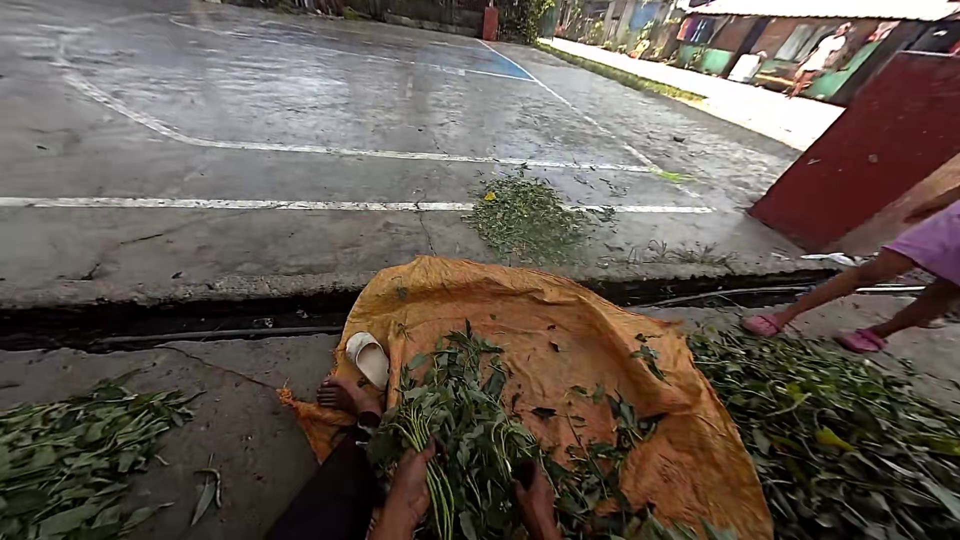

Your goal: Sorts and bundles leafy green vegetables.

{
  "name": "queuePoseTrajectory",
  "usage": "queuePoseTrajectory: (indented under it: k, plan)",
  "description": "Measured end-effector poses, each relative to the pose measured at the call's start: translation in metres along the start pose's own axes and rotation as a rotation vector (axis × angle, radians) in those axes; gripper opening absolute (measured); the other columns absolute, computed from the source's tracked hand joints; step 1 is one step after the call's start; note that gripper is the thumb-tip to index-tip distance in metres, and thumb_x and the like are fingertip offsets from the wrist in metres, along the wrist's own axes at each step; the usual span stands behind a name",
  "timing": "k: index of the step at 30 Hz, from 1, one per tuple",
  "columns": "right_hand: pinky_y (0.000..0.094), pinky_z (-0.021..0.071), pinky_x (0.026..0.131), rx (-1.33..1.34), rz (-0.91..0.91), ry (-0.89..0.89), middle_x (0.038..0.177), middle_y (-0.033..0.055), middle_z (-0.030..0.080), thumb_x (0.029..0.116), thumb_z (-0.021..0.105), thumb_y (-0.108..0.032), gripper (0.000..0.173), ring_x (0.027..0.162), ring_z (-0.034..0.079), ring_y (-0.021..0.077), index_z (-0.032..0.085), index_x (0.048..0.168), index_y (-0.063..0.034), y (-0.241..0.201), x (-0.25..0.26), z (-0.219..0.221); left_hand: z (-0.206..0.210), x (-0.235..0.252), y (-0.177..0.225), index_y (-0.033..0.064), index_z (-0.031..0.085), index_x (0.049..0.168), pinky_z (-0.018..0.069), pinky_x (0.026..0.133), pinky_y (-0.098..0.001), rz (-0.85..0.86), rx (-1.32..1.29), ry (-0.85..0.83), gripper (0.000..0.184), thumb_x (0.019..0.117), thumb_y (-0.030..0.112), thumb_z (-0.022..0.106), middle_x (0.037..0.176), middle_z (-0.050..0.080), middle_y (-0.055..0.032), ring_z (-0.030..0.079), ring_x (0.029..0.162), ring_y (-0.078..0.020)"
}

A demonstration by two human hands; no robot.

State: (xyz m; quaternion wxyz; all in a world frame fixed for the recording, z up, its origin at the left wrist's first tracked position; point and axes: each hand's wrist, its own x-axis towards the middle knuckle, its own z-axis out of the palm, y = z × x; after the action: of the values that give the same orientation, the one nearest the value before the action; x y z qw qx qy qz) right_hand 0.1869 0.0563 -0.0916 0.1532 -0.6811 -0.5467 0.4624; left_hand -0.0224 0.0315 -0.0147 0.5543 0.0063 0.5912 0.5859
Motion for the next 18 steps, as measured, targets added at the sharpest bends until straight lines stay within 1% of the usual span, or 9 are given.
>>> queuePoseTrajectory:
  k: [1,2,5,9,11,13,15,17,18]
  plan:
    - [0.0518,0.0510,0.103,0.076,-0.041,0.017,0.120,0.0261,0.068,0.0946,0.068,-0.004,0.050,0.113,0.067,0.0381,0.050,0.138,0.0106,-0.007,-0.006,0.001,0.002,0.000,-0.001,-0.0017,0.052,0.111,0.0558,0.058,-0.0265,0.005,0.010,-0.008,0.011,0.1082,0.005,0.044,0.079,0.061,-0.0077,0.062,0.061,-0.0133]
    - [0.0501,0.0537,0.098,0.147,-0.093,0.024,0.115,0.0258,0.069,0.0920,0.069,-0.002,0.052,0.107,0.069,0.0363,0.049,0.138,0.0114,-0.012,-0.012,0.003,0.003,-0.002,-0.002,-0.0032,0.051,0.115,0.0563,0.062,-0.0273,0.011,0.024,-0.023,0.010,0.1062,0.001,0.047,0.082,0.062,-0.0089,0.063,0.065,-0.0140]
    - [0.0451,0.0571,0.088,0.234,-0.270,0.025,0.105,0.0227,0.072,0.0901,0.068,0.000,0.043,0.093,0.071,0.0297,0.058,0.131,0.0110,-0.023,-0.032,0.017,0.007,-0.008,-0.011,-0.0049,0.050,0.119,0.0579,0.070,-0.0281,0.037,0.098,-0.080,0.020,0.0996,-0.010,0.052,0.092,0.067,-0.0104,0.067,0.075,-0.0145]
    - [0.0479,0.0588,0.088,0.146,-0.486,0.082,0.107,0.0272,0.072,0.0868,0.068,0.004,0.033,0.093,0.073,0.0356,0.066,0.118,0.0138,-0.036,-0.062,0.036,0.005,-0.008,-0.028,-0.0063,0.053,0.123,0.0546,0.074,-0.0302,0.067,0.320,-0.121,0.027,0.0963,-0.010,0.057,0.105,0.063,-0.0134,0.063,0.084,-0.0159]
    - [0.0507,0.0581,0.088,0.083,-0.532,0.105,0.105,0.0285,0.071,0.0851,0.069,0.004,0.029,0.093,0.072,0.0390,0.069,0.112,0.0133,-0.040,-0.073,0.042,0.002,-0.006,-0.029,-0.0069,0.053,0.129,0.0531,0.082,-0.0358,0.041,0.467,-0.108,0.033,0.0968,-0.006,0.059,0.116,0.061,-0.0194,0.061,0.095,-0.0217]
    - [0.0508,0.0581,0.089,0.049,-0.561,0.112,0.103,0.0289,0.071,0.0842,0.070,0.005,0.027,0.093,0.072,0.0400,0.070,0.110,0.0139,-0.041,-0.080,0.046,-0.001,-0.002,-0.032,-0.0082,0.052,0.135,0.0503,0.097,-0.0432,0.009,0.593,-0.090,0.041,0.0963,-0.002,0.064,0.128,0.059,-0.0265,0.061,0.112,-0.0307]
    - [0.0483,0.0590,0.087,0.060,-0.565,0.091,0.103,0.0287,0.071,0.0841,0.069,0.005,0.033,0.092,0.072,0.0382,0.065,0.115,0.0159,-0.040,-0.079,0.050,-0.002,0.001,-0.035,-0.0085,0.052,0.136,0.0458,0.105,-0.0472,-0.005,0.650,-0.076,0.044,0.0953,0.001,0.067,0.134,0.057,-0.0291,0.057,0.123,-0.0355]
    - [0.0468,0.0584,0.083,0.084,-0.519,0.029,0.108,0.0276,0.068,0.0910,0.065,0.000,0.045,0.091,0.070,0.0361,0.053,0.132,0.0146,-0.039,-0.068,0.052,0.000,-0.001,-0.035,-0.0079,0.050,0.139,0.0447,0.107,-0.0475,0.002,0.641,-0.091,0.047,0.0962,0.002,0.066,0.136,0.056,-0.0290,0.056,0.125,-0.0357]
    - [0.0482,0.0567,0.088,0.089,-0.489,0.002,0.117,0.0285,0.065,0.0953,0.061,-0.004,0.049,0.099,0.068,0.0373,0.049,0.139,0.0123,-0.041,-0.061,0.051,0.001,-0.003,-0.035,-0.0076,0.049,0.140,0.0451,0.106,-0.0461,0.015,0.627,-0.113,0.046,0.0969,0.002,0.065,0.135,0.056,-0.0281,0.056,0.125,-0.0342]
